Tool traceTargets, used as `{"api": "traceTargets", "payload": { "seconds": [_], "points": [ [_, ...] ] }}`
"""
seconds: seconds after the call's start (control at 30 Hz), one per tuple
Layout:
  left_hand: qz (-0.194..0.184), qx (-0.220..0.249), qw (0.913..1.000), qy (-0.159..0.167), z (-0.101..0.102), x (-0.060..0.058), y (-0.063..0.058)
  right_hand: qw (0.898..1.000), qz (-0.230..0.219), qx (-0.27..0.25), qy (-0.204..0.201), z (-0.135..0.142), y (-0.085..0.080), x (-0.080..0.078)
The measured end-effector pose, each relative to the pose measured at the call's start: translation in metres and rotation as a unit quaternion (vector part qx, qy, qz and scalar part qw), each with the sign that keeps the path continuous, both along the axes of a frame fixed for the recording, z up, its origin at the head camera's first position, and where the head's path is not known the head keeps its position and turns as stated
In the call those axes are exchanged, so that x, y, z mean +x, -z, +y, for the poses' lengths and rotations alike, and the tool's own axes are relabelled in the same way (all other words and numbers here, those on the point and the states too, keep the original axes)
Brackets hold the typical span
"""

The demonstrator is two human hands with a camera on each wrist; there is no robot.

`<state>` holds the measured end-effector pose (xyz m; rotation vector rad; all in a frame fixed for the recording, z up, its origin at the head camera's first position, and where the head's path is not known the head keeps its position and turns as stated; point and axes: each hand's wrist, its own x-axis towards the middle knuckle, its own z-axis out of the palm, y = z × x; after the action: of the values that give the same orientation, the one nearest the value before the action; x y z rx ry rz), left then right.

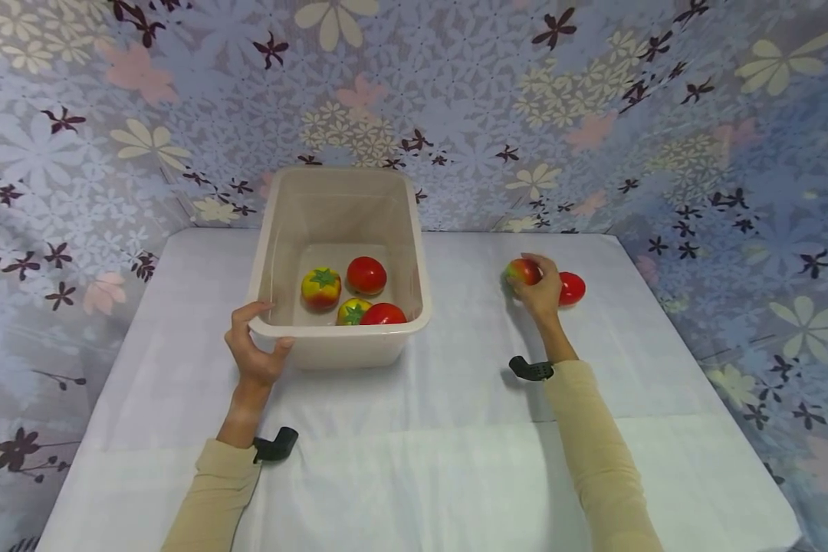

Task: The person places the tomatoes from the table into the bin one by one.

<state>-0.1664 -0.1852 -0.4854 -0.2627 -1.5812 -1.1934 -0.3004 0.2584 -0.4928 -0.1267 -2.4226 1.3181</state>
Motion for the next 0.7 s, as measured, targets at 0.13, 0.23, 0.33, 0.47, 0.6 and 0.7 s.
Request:
{"api": "traceTargets", "payload": {
  "seconds": [0.13,0.23,0.33,0.47,0.6,0.7],
  "points": [
    [0.001,-0.008,1.0,0.006,0.001,-0.003,0.003,1.0,-0.002,-0.001,0.005,0.0,0.005,0.004],
    [0.002,-0.014,0.9999,0.006,0.001,-0.004,0.004,1.0,-0.016,-0.023,0.008,0.001,0.008,0.007],
    [0.002,-0.014,0.9999,0.004,0.001,-0.004,0.004,0.999,-0.027,-0.047,0.003,-0.001,0.009,0.007],
    [-0.003,-0.01,0.9999,-0.001,-0.001,-0.002,0.004,0.997,-0.019,-0.072,-0.019,-0.009,0.006,0.006],
    [-0.007,-0.01,0.9999,0.0,-0.003,-0.001,0.003,0.994,0.006,-0.088,-0.061,-0.028,-0.015,0.009],
    [-0.005,-0.011,0.9999,0.001,-0.005,0.0,0.002,0.991,0.023,-0.091,-0.094,-0.051,-0.041,0.015]
  ]
}}
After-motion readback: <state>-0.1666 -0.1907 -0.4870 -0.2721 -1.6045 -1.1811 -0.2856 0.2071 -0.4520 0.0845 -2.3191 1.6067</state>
